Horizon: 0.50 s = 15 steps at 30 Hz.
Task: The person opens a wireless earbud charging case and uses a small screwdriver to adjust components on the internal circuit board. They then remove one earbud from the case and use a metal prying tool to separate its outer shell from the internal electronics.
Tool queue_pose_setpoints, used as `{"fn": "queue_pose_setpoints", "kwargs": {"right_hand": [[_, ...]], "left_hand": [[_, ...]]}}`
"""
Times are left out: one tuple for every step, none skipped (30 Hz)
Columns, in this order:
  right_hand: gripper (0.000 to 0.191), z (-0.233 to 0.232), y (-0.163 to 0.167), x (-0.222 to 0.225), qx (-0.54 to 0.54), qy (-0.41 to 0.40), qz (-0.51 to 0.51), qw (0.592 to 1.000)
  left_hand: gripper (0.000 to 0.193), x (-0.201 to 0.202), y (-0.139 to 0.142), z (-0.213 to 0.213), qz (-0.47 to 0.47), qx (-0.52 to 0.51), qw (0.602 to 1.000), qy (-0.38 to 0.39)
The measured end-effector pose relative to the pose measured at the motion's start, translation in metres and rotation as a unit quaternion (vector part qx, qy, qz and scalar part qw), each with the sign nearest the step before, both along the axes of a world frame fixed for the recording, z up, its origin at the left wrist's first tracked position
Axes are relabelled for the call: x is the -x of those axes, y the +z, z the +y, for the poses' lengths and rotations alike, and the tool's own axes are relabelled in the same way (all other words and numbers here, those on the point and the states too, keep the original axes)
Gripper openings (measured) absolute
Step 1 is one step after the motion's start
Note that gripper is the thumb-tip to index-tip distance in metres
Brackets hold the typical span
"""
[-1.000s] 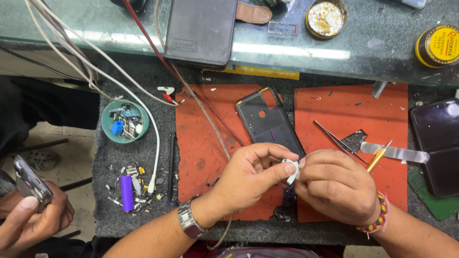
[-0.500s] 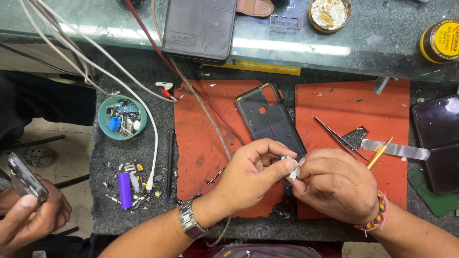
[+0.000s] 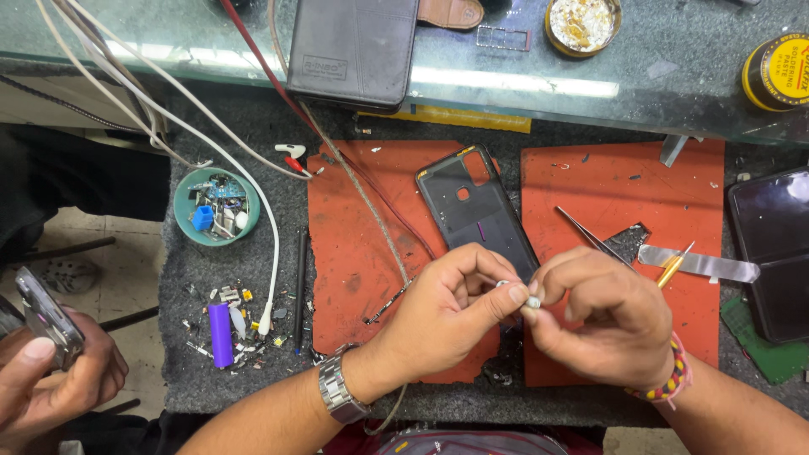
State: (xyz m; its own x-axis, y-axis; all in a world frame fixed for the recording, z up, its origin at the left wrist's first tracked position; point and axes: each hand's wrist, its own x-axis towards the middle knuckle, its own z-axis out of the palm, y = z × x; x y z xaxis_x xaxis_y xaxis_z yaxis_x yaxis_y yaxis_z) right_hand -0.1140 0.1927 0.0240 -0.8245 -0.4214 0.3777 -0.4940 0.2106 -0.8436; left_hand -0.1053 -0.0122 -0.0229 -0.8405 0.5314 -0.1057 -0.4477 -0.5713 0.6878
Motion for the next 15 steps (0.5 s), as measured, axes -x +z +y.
{"fn": "queue_pose_setpoints", "kwargs": {"right_hand": [[0.038,0.001,-0.002,-0.001,0.016,-0.004,-0.012,1.000],[0.038,0.002,-0.004,-0.002,0.033,-0.008,-0.024,0.999],[0.039,0.002,-0.007,-0.003,0.050,-0.012,-0.034,0.998],[0.038,0.003,-0.008,-0.004,0.065,-0.012,-0.049,0.997],[0.038,0.004,-0.010,-0.005,0.080,-0.013,-0.066,0.995],[0.038,0.004,-0.010,-0.005,0.096,-0.013,-0.081,0.992],[0.038,0.005,-0.011,-0.005,0.078,-0.018,-0.067,0.995],[0.039,0.006,-0.010,-0.005,0.060,-0.025,-0.055,0.996],[0.039,0.007,-0.010,-0.005,0.041,-0.031,-0.041,0.998],[0.039,0.008,-0.009,-0.003,0.023,-0.022,-0.022,0.999],[0.039,0.008,-0.007,-0.002,0.005,-0.014,-0.005,1.000],[0.039,0.009,-0.005,0.000,-0.014,-0.005,0.012,1.000],[0.039,0.010,-0.003,0.001,-0.027,-0.003,0.028,0.999],[0.038,0.010,-0.001,0.003,-0.040,0.001,0.044,0.998],[0.038,0.010,0.001,0.004,-0.053,0.004,0.058,0.997]], "left_hand": [[0.013,-0.001,0.000,0.000,-0.004,-0.005,1.000,0.003],[0.014,-0.001,0.001,0.000,-0.004,0.001,1.000,-0.005],[0.014,-0.001,0.002,-0.001,-0.003,0.007,1.000,-0.012],[0.015,-0.001,0.002,-0.002,-0.002,0.013,1.000,-0.020],[0.017,-0.001,0.003,-0.002,0.002,0.017,1.000,-0.024],[0.020,-0.001,0.005,-0.003,0.008,0.021,0.999,-0.028],[0.024,0.000,0.006,-0.003,0.013,0.025,0.999,-0.032],[0.023,-0.001,0.007,-0.004,0.011,0.041,0.998,-0.035],[0.023,0.000,0.008,-0.005,0.010,0.055,0.998,-0.038],[0.024,0.001,0.009,-0.006,0.011,0.070,0.997,-0.042],[0.023,0.002,0.010,-0.007,0.015,0.078,0.996,-0.042],[0.023,0.003,0.011,-0.007,0.019,0.086,0.995,-0.042],[0.023,0.004,0.011,-0.008,0.024,0.095,0.994,-0.042],[0.023,0.004,0.012,-0.008,0.021,0.104,0.993,-0.046],[0.024,0.004,0.013,-0.008,0.016,0.113,0.992,-0.051]]}}
